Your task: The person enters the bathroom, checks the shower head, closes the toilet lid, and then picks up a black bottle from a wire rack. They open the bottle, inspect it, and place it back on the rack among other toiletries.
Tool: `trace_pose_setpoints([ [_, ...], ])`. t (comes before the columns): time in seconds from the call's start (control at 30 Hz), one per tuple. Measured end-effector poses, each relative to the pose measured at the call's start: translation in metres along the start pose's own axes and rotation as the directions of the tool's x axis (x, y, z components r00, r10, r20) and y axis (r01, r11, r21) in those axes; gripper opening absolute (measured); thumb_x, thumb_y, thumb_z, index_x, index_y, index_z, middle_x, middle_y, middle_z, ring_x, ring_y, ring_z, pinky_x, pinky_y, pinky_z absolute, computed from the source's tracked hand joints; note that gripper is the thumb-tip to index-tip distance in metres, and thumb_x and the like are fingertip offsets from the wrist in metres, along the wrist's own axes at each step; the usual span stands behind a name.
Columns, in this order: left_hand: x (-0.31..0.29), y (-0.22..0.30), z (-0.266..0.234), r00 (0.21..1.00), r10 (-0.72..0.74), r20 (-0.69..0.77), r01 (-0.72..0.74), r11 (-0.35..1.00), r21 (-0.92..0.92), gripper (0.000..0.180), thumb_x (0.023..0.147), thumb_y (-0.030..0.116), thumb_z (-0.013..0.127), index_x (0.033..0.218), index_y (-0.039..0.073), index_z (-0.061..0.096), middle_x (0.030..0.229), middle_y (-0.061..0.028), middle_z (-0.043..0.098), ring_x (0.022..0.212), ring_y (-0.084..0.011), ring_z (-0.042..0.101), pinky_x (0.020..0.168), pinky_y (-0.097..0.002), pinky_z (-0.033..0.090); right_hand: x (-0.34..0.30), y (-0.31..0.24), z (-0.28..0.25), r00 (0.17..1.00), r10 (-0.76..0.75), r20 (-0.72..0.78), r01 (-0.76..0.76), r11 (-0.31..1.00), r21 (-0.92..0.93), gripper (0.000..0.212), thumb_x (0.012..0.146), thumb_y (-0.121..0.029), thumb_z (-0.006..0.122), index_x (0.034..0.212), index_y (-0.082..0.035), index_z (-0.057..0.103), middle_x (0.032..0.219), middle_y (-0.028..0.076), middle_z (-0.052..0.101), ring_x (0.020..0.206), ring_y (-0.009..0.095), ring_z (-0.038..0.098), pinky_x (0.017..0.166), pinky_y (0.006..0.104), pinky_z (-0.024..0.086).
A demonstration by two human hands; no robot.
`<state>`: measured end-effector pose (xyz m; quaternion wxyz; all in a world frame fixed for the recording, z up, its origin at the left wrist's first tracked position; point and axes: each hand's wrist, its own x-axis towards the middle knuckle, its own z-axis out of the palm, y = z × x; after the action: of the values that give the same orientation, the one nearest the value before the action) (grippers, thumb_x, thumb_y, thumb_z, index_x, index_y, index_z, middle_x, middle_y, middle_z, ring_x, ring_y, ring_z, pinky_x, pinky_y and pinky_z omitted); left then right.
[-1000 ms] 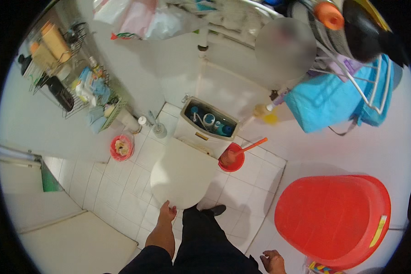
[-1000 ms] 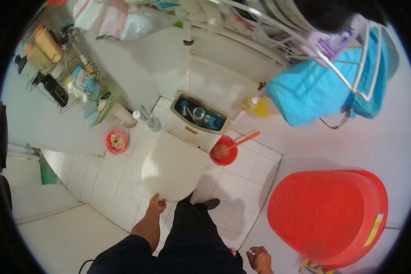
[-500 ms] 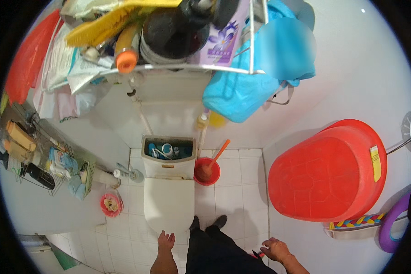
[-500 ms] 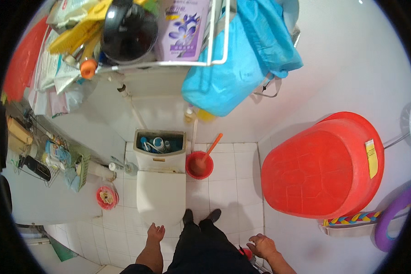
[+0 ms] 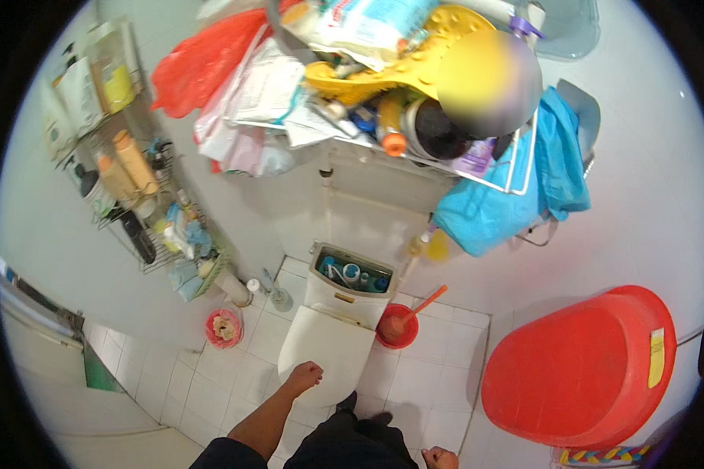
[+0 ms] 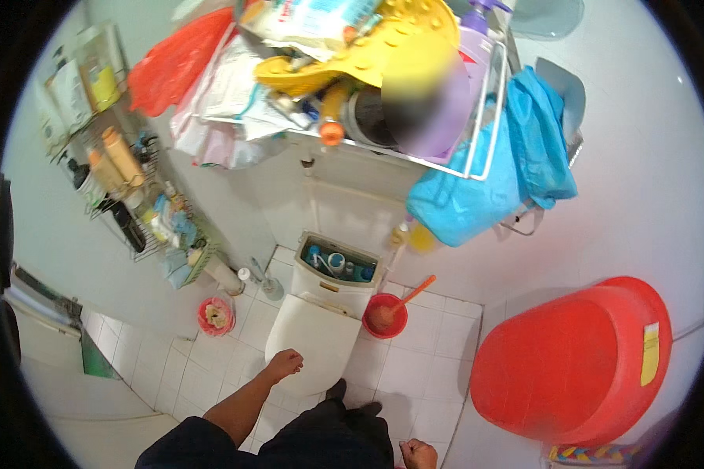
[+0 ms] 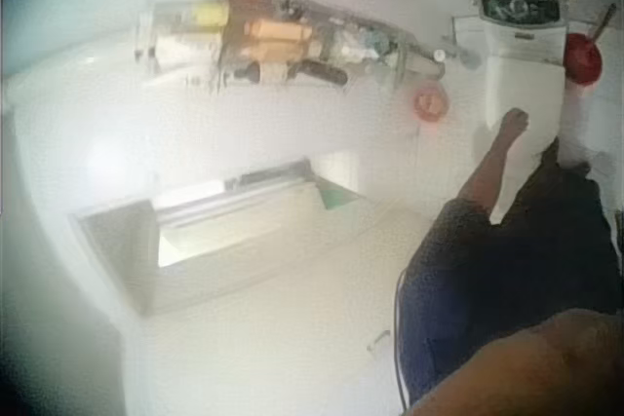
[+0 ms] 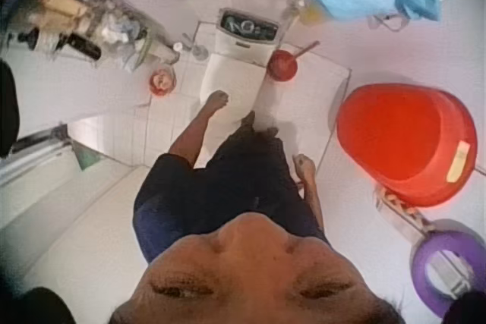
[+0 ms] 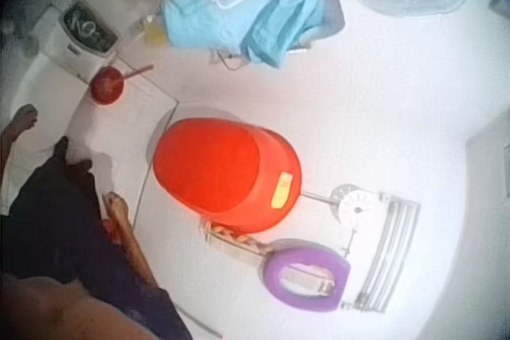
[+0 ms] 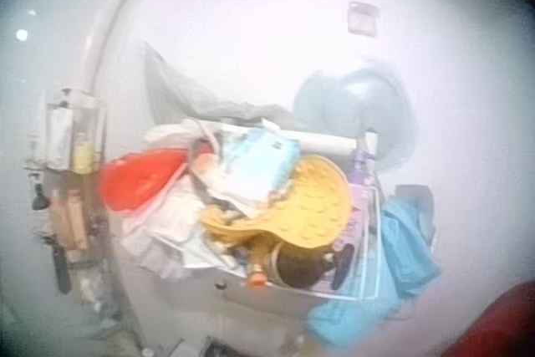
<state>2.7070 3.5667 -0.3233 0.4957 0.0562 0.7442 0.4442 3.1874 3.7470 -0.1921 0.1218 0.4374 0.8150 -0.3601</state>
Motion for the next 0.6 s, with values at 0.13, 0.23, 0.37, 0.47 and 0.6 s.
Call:
trace_pose_setpoints([
  [0.13,-0.029,-0.034,-0.014,0.999,0.003,-0.048,-0.004,1.0,-0.021,0.025,0.099,0.022,0.066,0.107,-0.001,0.067,0.093,-0.0108,0.073,0.077,-0.0162,0.068,0.067,-0.0315,0.057,0.014,-0.004,0.01,1.0,-0.013,0.005,0.013,1.0,-0.022,0.037,0.104,-0.038,0.055,0.096,-0.004,0.067,0.1,0.026,0.069,0.097,0.05,0.064,0.083,0.0538,0.052],
  [0.23,-0.056,-0.083,-0.021,0.991,-0.055,-0.121,0.058,0.998,0.018,0.029,0.097,0.024,0.065,0.104,-0.004,0.069,0.09,-0.0117,0.075,0.078,-0.0187,0.07,0.07,-0.0338,0.058,0.02,0.013,0.01,0.977,-0.208,-0.037,0.209,0.978,0.016,0.037,0.105,-0.036,0.053,0.097,-0.002,0.067,0.102,0.026,0.069,0.1,0.05,0.063,0.084,0.0525,0.052],
  [0.37,-0.11,-0.158,-0.025,0.975,-0.156,-0.156,0.151,0.988,-0.044,0.028,0.097,0.025,0.066,0.104,-0.003,0.068,0.087,-0.0126,0.073,0.074,-0.0204,0.069,0.067,-0.035,0.057,0.01,0.086,0.031,0.988,-0.151,-0.038,0.154,0.983,0.1,0.038,0.104,-0.032,0.054,0.097,0.001,0.07,0.101,0.027,0.069,0.098,0.047,0.065,0.086,0.0512,0.052],
  [0.47,-0.164,-0.211,-0.027,0.96,-0.244,-0.139,0.237,0.969,-0.066,0.028,0.097,0.025,0.067,0.104,-0.002,0.068,0.084,-0.0133,0.072,0.073,-0.021,0.068,0.063,-0.0343,0.056,-0.008,0.135,0.047,0.997,-0.071,-0.022,0.072,0.995,0.068,0.035,0.102,-0.029,0.056,0.097,0.003,0.071,0.1,0.028,0.071,0.092,0.046,0.065,0.085,0.0511,0.052],
  [0.6,-0.22,-0.242,-0.031,0.94,-0.32,-0.115,0.308,0.945,-0.11,0.024,0.097,0.022,0.068,0.101,-0.001,0.067,0.082,-0.0123,0.071,0.07,-0.0199,0.067,0.06,-0.0318,0.054,-0.025,0.205,0.108,0.993,0.117,-0.016,-0.113,0.984,0.138,0.037,0.1,-0.031,0.061,0.087,0.002,0.071,0.083,0.021,0.07,0.079,0.035,0.066,0.074,0.0488,0.053],
])
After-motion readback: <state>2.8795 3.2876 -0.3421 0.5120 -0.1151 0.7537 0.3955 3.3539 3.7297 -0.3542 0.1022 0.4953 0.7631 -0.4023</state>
